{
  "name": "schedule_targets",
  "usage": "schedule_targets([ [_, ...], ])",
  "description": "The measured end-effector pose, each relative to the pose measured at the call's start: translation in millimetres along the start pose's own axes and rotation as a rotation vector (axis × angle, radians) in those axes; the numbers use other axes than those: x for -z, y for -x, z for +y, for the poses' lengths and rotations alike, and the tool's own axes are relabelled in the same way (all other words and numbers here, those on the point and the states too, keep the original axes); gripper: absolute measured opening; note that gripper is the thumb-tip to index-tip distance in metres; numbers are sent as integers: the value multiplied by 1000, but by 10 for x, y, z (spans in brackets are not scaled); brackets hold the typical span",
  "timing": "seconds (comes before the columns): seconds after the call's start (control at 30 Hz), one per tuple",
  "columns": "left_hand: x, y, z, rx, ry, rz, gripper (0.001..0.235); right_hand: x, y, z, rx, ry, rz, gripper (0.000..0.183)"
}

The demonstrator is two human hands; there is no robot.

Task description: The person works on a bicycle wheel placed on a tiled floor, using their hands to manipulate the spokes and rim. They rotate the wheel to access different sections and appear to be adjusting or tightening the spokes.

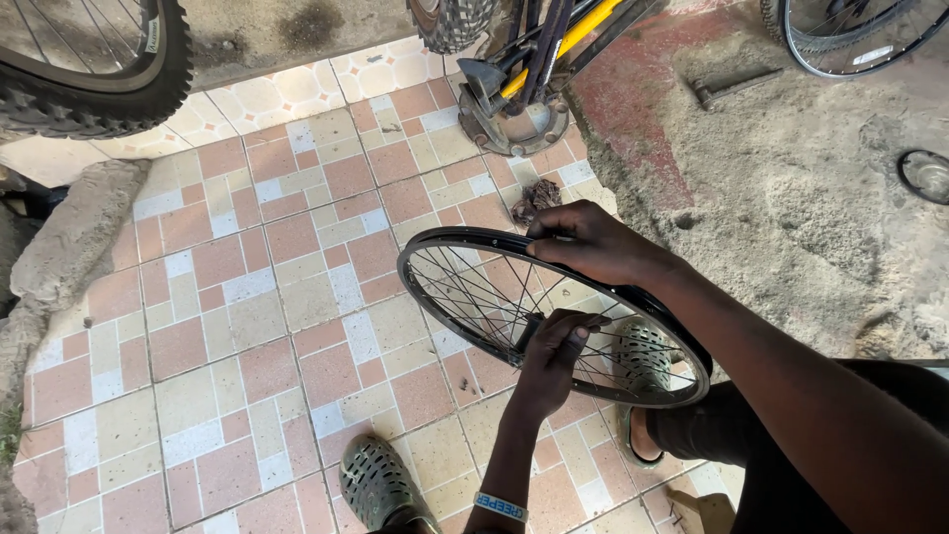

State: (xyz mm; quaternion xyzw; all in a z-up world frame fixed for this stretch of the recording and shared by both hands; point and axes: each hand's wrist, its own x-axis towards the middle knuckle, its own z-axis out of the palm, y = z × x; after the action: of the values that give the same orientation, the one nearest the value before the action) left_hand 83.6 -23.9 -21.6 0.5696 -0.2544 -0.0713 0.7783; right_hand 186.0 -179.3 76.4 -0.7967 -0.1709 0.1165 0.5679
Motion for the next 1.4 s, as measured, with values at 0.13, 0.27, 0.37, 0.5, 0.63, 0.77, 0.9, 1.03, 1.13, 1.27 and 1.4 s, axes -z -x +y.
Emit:
schedule_targets([
  [0.13,27,-12,16,32,30,14,28,-129,125,-683,68,173,154,10],
  [0.27,137,-83,-20,33,29,55,31,-80,174,-567,191,386,483,15],
  [0.37,237,-148,-129,47,29,86,32,-237,380,-706,241,398,659,23],
  [0.5,386,-253,-57,159,36,106,36,-775,853,-786,185,266,795,25],
  [0.63,553,-338,-169,246,70,115,39,-1359,1027,39,-198,-210,836,26],
  [0.77,639,-394,-34,239,74,131,41,-1711,1024,904,-402,-110,756,16],
  [0.9,678,-416,144,317,67,163,39,-1790,852,1231,-155,428,668,21],
  [1.03,676,-401,235,350,49,210,41,-1987,707,1261,-474,260,785,15],
  [1.13,674,-413,293,370,25,257,45,-2024,640,1314,-589,207,834,11],
  [1.27,684,-379,352,379,26,305,46,-1888,513,1182,-854,-346,862,34],
  [1.4,668,-338,439,350,-8,321,48,-1614,504,211,-834,-1035,888,32],
])
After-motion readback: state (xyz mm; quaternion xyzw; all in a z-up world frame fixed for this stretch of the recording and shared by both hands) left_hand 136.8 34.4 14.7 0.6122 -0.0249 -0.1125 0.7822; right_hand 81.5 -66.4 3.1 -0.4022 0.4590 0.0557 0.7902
